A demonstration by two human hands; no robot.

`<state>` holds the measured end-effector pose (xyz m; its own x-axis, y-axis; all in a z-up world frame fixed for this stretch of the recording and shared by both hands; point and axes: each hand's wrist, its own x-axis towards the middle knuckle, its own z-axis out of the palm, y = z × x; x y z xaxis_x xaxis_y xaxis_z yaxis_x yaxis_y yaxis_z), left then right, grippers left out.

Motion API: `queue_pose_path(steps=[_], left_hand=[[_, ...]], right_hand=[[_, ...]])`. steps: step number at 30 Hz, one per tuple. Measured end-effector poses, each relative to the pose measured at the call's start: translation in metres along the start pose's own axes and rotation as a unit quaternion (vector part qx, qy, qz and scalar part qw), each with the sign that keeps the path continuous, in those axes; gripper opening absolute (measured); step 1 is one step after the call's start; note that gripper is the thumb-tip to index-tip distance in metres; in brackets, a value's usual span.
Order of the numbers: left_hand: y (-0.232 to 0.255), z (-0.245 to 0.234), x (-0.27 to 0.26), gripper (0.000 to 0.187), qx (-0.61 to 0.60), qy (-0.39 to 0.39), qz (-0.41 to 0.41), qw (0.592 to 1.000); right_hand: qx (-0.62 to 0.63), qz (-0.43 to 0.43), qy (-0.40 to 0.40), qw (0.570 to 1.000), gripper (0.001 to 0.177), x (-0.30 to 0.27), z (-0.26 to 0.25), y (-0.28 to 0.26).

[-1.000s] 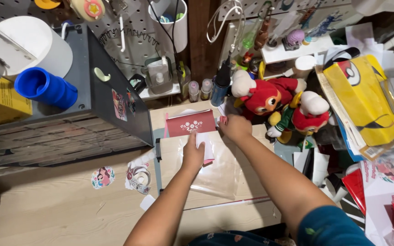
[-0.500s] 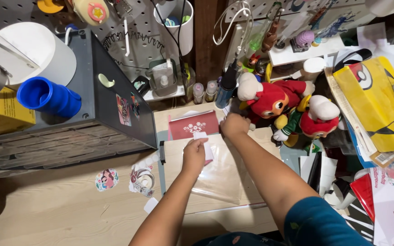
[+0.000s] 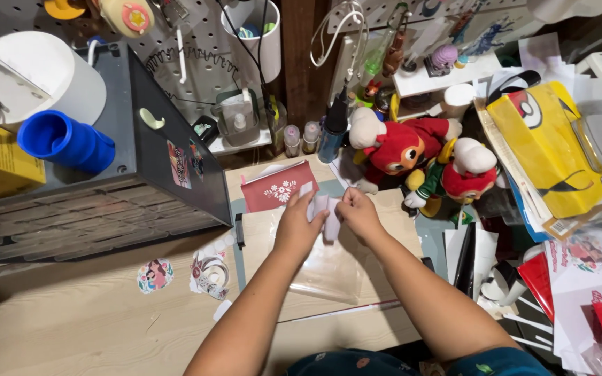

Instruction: The person places small paper cutouts and stickers into a clear plastic bag and then seals the bag using adhesive tape at a desk.

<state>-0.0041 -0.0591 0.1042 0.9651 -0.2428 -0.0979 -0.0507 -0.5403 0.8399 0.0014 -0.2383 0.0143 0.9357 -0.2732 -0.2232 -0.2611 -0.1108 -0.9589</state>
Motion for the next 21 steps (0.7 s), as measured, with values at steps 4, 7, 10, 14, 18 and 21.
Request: queue_pose_path(steps=[4, 7, 10, 14, 18, 21], left_hand=[[-0.008, 0.001, -0.009, 0.057, 0.004, 0.014, 0.003, 1.0], [-0.026, 0.013, -0.013, 0.054, 0.001, 0.021, 0.001, 1.0], [-0.051, 0.035, -0.014, 0.039, -0.003, 0.022, -0.003, 1.0], [-0.031, 0.034, -0.035, 0.043, -0.066, -0.097, -0.032, 0.993], [-0.088, 0.066, -0.014, 0.036, -0.091, -0.125, -0.045, 0.987], [-0.088, 0.061, -0.013, 0.028, -0.087, -0.104, -0.067, 0.988]], right_hand=[[0.08, 0.001, -0.018, 0.997, 0.018, -0.011, -0.006, 0.025], [0.107, 0.05, -0.034, 0.992, 0.018, -0.018, -0.01, 0.043], [0.141, 0.069, -0.043, 0.987, 0.027, -0.022, -0.012, 0.068], [0.229, 0.066, -0.082, 0.968, 0.032, -0.045, -0.011, 0.053], [0.29, 0.085, -0.115, 0.946, 0.034, -0.046, -0.014, 0.066], [0.184, 0.051, -0.095, 0.977, 0.031, -0.041, -0.011, 0.047]])
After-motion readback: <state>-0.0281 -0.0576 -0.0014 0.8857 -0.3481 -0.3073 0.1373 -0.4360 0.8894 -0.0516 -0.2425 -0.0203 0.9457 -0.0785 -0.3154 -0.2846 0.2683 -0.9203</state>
